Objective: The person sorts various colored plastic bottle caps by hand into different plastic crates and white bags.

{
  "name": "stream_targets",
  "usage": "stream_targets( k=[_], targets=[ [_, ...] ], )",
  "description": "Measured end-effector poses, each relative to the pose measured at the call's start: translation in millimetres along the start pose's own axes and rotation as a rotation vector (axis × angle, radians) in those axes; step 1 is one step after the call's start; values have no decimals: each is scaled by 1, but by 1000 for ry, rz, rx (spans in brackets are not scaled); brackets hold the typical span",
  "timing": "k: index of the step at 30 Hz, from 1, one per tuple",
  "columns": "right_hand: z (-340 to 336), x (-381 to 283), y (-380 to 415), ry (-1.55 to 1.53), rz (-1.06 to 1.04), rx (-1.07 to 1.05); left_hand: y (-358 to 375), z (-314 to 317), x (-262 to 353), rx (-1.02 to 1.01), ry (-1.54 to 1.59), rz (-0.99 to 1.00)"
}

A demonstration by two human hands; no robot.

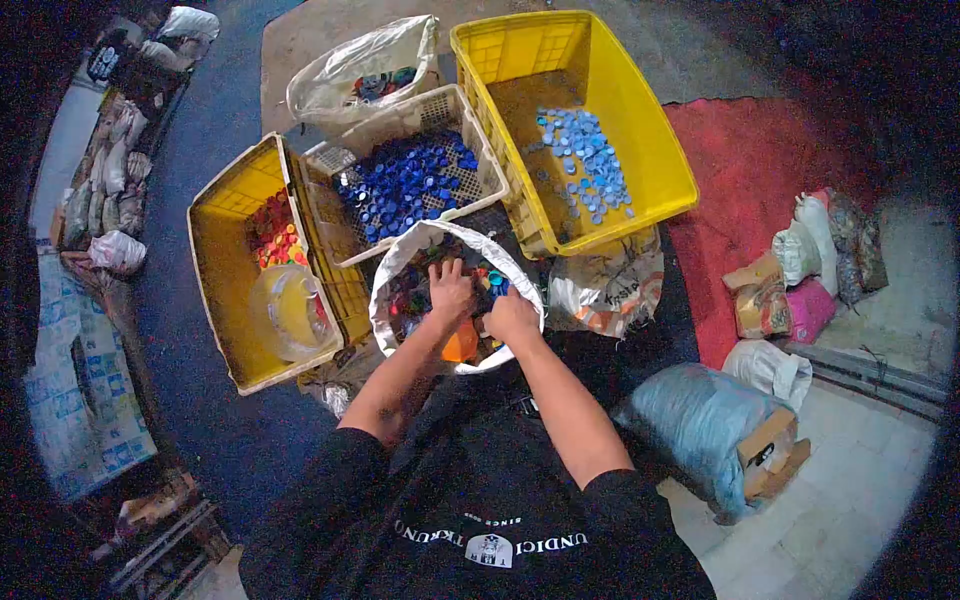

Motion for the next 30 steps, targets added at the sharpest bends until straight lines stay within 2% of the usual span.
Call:
stream_targets(
  k=[2,5,8,12,15,17,18,21,23,25,26,28,30],
  targets=[
    [-4,0,-8,-34,-1,110,7,-9,-1,-111,-7,-18],
    [3,-9,-25,4,-98,143,12,-13,-7,-93,16,-36],
    [3,-6,-34,-22,-36,160,12,-25,-19,-8,50,-59],
    [8,-5,-38,-65,-36,225,16,-55,-32,-86,100,-83],
    [11,-6,-46,-70,-77,268,14,-73,-43,-28,243,-151],
    [11,-6,-47,-20,-44,288,23,-88,-55,8,568,-201],
    [7,-8,-45,-80,-40,348,25,-87,-57,7,567,-200],
    [-4,-13,-37,-94,-46,269,32,-84,-71,-38,699,-288],
    [-30,-30,-17,-114,-190,443,41,-63,-82,-276,919,-454],
    [-44,-42,3,-151,-417,633,44,-64,-90,-206,909,-446],
    [-42,-40,9,-146,-419,637,46,-63,-93,-196,950,-432],
    [-26,-31,8,-755,-391,466,47,-67,-93,-181,994,-408],
    [-22,-39,13,-822,-414,497,50,-62,-94,-223,1059,-454]
  ],
)
Point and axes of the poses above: each hand's wrist, its own y-axis away from the middle knuckle, its own z-axis out of the palm, x = y × z, the point moved 9 cm from there along -y, towards the middle knuckle, and after that the axes turned 12 degrees about -z, right-handed, at the moved point
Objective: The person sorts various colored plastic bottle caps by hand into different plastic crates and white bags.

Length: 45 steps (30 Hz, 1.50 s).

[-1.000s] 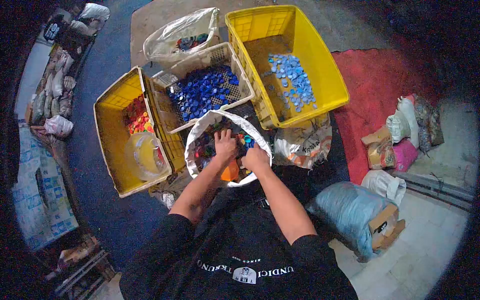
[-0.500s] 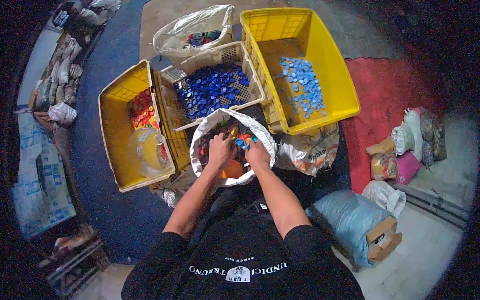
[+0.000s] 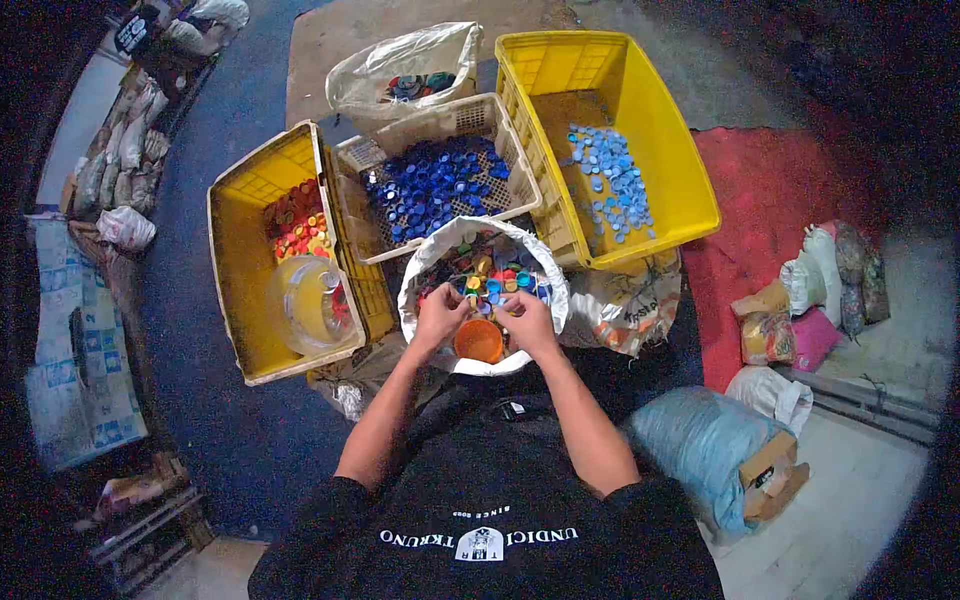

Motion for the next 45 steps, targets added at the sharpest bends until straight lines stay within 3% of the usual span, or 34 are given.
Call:
stream_targets(
  k=[2,7,9,11,13,15,18,19,21,22,25,30,33,36,39,40,43,45],
  targets=[
    [10,25,4,-50,42,0,15,-7,22,5,-68,54],
    [18,1,1,-183,66,66,25,-8,36,-9,-189,177],
    [24,-37,-2,166,-262,-38,36,-14,51,38,-77,360],
    [27,-43,2,184,-240,-54,37,-15,48,51,-79,333],
    [20,-33,6,446,-193,-68,38,-21,45,67,-80,306],
    [18,-31,9,519,-169,-106,36,-25,39,64,-141,250],
    [14,-20,13,98,87,-2,36,-24,38,81,-114,299],
    [15,-23,14,100,88,3,39,-22,37,76,-114,302],
    [27,-37,14,-24,-9,-80,38,-15,25,-45,119,171],
    [32,-40,15,-33,-49,-89,39,-14,23,-41,66,158],
    [33,-47,19,-43,-9,-82,44,-14,13,-154,320,20],
    [36,-55,26,-89,29,-105,56,-14,11,-332,362,-43],
    [41,-74,25,-31,-129,-138,58,-14,3,-474,490,-146],
    [52,-92,25,305,-309,-244,56,-20,3,-490,530,-154],
    [60,-101,17,390,-344,-297,50,-27,5,-511,476,-145],
    [60,-99,9,288,-333,-296,49,-32,2,-472,472,-154],
    [45,-45,-31,-52,-13,-120,48,-29,-14,-427,644,-240],
    [28,7,-71,531,-116,-111,55,-33,-14,-357,761,-336]
  ],
)
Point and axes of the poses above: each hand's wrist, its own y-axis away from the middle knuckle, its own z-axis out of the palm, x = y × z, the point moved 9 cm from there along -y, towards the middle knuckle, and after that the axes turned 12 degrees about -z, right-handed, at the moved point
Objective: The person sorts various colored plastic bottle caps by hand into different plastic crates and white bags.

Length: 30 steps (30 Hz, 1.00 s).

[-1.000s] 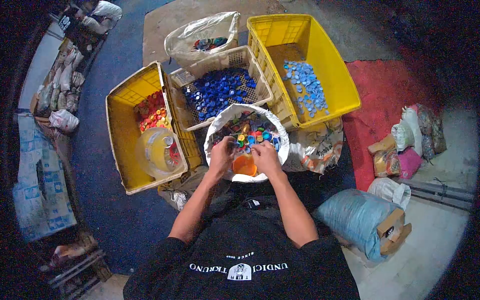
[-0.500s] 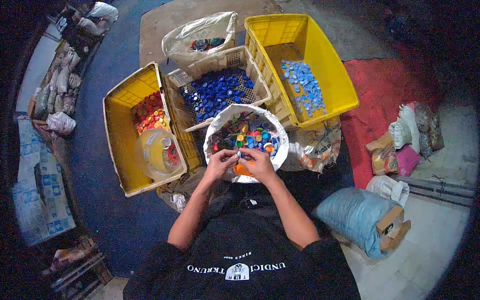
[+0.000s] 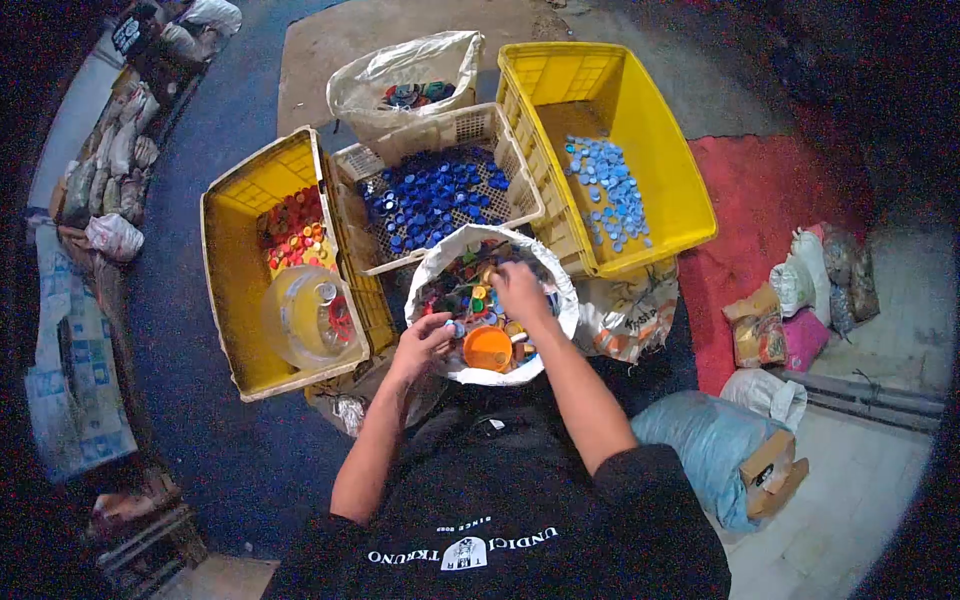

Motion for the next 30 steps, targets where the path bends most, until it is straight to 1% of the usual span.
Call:
stream_targets(
  k=[1,2,3,4,5,6,8,10,11,12,13,14,15,16,17,18,20,22,23,24,25,26,27,28,30],
  targets=[
    [7,18,-10,-1,-6,-6,-1,-2,-5,1,-6,-33],
    [17,40,-16,107,81,-94,2,-1,-7,6,0,-31],
    [26,61,-17,215,167,-179,6,4,-9,-11,75,-34],
    [32,76,-19,214,160,-183,9,9,-11,-28,148,-36],
    [41,94,-18,216,218,-223,11,12,-12,-35,160,-35],
    [43,96,-17,218,276,-263,13,13,-14,-28,162,-30],
    [39,87,-12,214,282,-249,13,15,-17,-37,163,3],
    [-11,18,-3,78,-63,109,12,15,-21,-18,144,-9],
    [-22,0,8,42,-69,119,12,17,-21,-15,170,0],
    [-23,-7,22,-161,-57,131,11,19,-20,-13,194,13],
    [-30,-22,38,-303,38,95,9,24,-19,-12,190,24],
    [-24,-29,57,-671,179,42,6,30,-21,-8,182,20],
    [-23,-35,74,-683,309,-62,2,36,-24,-5,168,17],
    [-32,-42,89,-718,340,-54,-6,43,-31,-30,169,45],
    [-30,-36,105,-743,263,47,-14,51,-36,-64,72,37],
    [-42,-44,114,-741,295,-48,-19,63,-39,-104,-28,28],
    [-50,-30,131,-934,394,97,-15,94,-35,-82,-33,-14],
    [-76,-12,124,-928,389,155,-35,119,-31,-27,-55,-17],
    [-88,-2,117,-918,389,180,-50,137,-19,-73,-132,15],
    [-91,29,104,-784,310,238,-63,159,0,-115,-209,42],
    [-110,50,86,-607,203,293,-79,180,20,-102,-352,90],
    [-145,50,72,-569,122,420,-63,216,54,-73,-231,238],
    [-173,54,58,-483,-54,626,-73,249,66,-266,-26,179],
    [-186,59,53,-815,173,520,-83,254,77,-96,-202,108],
    [-205,87,53,-736,339,514,-85,284,88,-368,-179,118]
  ],
)
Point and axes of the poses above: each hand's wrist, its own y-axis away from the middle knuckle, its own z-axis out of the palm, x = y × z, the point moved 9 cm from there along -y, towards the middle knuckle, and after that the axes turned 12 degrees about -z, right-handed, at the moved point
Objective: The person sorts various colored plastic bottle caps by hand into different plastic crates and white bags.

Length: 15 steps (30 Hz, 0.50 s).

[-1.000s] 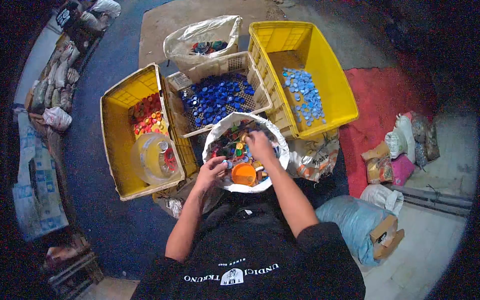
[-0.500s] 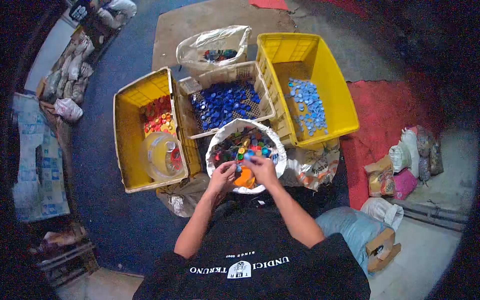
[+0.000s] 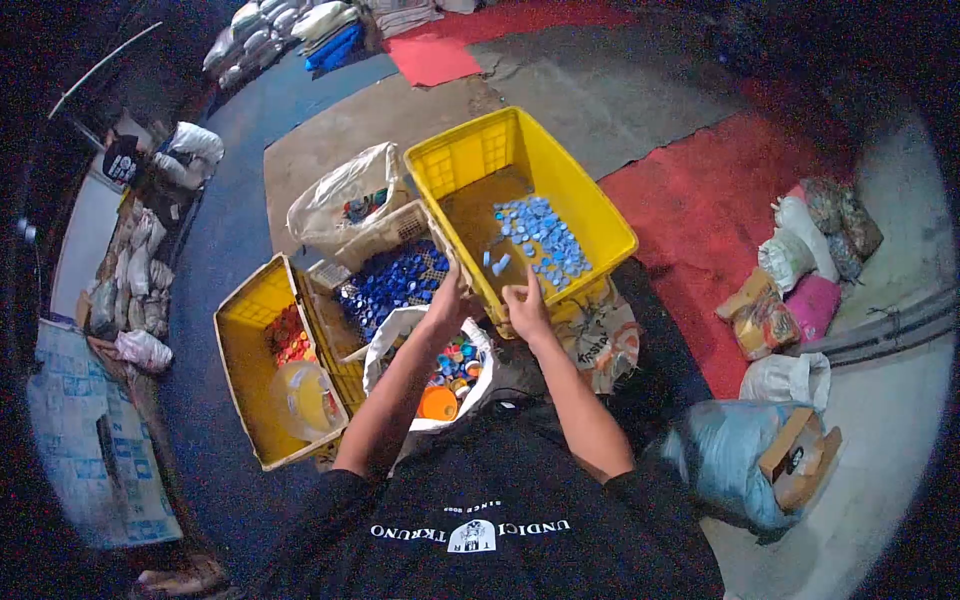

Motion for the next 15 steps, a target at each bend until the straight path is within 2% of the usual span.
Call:
stream_targets(
  k=[1,3,4,6,7,8,10,11,12,14,15],
  targets=[
    [-8,17,-5,-2,-4,-3,-5,-4,-3,2,-1,5],
    [-9,43,-11,54,-72,-66,-3,-35,-21,227,3,-23],
    [-6,36,-4,56,-67,-89,10,-41,-27,245,20,-20],
    [14,40,23,-39,118,-253,48,-64,-48,375,-87,-45],
    [24,45,31,-23,125,-267,66,-80,-50,415,-202,49],
    [34,52,37,-18,144,-313,88,-100,-61,575,-238,101],
    [64,59,41,42,-27,-415,126,-133,-80,851,-497,230],
    [79,61,42,26,-116,-422,140,-135,-95,899,-568,220],
    [95,57,46,13,-79,-474,146,-132,-108,890,-747,93],
    [134,63,48,57,-181,-621,156,-110,-127,803,-1065,0],
    [150,55,50,146,-208,-699,161,-100,-131,784,-1100,62]
  ],
)
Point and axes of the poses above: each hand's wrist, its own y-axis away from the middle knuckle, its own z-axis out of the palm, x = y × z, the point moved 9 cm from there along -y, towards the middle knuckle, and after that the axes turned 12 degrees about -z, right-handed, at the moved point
